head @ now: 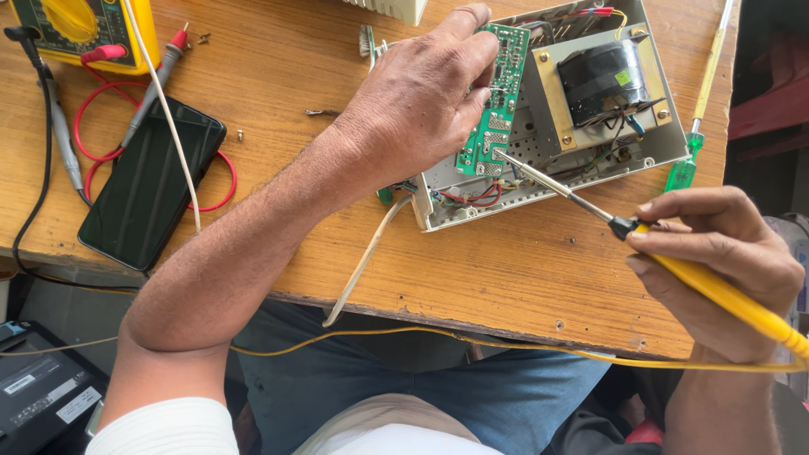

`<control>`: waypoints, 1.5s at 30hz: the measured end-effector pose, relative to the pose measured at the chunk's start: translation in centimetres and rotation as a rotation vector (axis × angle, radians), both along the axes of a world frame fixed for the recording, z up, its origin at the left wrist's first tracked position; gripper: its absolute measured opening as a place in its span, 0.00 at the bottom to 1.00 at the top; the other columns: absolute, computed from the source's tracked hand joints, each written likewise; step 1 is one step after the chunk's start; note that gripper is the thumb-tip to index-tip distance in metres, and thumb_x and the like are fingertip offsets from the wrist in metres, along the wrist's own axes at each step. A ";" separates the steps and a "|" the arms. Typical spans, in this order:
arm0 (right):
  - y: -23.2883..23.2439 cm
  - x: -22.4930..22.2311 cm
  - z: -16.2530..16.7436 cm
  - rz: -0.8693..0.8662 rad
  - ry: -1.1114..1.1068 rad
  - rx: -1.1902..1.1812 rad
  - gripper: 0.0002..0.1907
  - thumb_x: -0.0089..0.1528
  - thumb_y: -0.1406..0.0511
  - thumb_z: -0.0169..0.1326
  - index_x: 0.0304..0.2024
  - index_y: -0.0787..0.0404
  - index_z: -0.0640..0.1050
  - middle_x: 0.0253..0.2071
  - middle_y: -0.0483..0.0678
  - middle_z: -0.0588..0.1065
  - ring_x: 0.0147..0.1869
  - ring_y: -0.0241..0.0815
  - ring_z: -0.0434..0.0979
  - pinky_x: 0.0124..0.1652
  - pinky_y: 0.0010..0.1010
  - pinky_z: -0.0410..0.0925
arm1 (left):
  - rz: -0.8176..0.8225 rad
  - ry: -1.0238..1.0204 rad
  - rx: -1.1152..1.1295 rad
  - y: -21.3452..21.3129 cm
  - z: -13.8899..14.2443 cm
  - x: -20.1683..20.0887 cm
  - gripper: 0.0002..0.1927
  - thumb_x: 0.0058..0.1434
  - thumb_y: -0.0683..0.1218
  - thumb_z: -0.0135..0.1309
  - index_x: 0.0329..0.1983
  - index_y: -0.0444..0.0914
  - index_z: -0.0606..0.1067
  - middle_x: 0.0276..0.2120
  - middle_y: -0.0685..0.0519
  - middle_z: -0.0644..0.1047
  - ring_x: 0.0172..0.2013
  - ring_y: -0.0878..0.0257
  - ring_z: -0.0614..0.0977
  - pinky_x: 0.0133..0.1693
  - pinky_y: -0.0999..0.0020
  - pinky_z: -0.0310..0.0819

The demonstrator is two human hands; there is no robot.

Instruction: The person places a small component onto a circuit board inside an open device casing, then uses a soldering iron to solder multiple points on the board. The person holds the board steady with one hand while applying the soldering iron with the other, working on different sections of the board throughout the clip.

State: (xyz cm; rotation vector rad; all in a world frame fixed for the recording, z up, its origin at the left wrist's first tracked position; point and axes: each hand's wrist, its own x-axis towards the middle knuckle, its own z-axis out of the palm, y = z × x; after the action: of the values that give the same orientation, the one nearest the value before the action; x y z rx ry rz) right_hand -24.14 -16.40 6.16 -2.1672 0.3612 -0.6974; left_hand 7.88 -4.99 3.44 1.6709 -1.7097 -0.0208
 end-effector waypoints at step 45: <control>-1.9 2.8 4.4 0.264 0.296 -0.384 0.19 0.51 0.73 0.66 0.46 0.61 0.82 0.46 0.57 0.79 0.46 0.44 0.83 0.41 0.29 0.77 | -0.107 0.035 0.138 -0.7 1.6 1.4 0.07 0.56 0.45 0.65 0.33 0.38 0.79 0.49 0.33 0.71 0.40 0.46 0.81 0.48 0.50 0.74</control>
State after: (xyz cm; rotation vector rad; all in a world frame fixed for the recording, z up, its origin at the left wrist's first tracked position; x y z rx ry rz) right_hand -21.32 -18.35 10.56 -2.6306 0.0890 -0.3136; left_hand 9.29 -5.70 5.07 1.6650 -1.8047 -0.2217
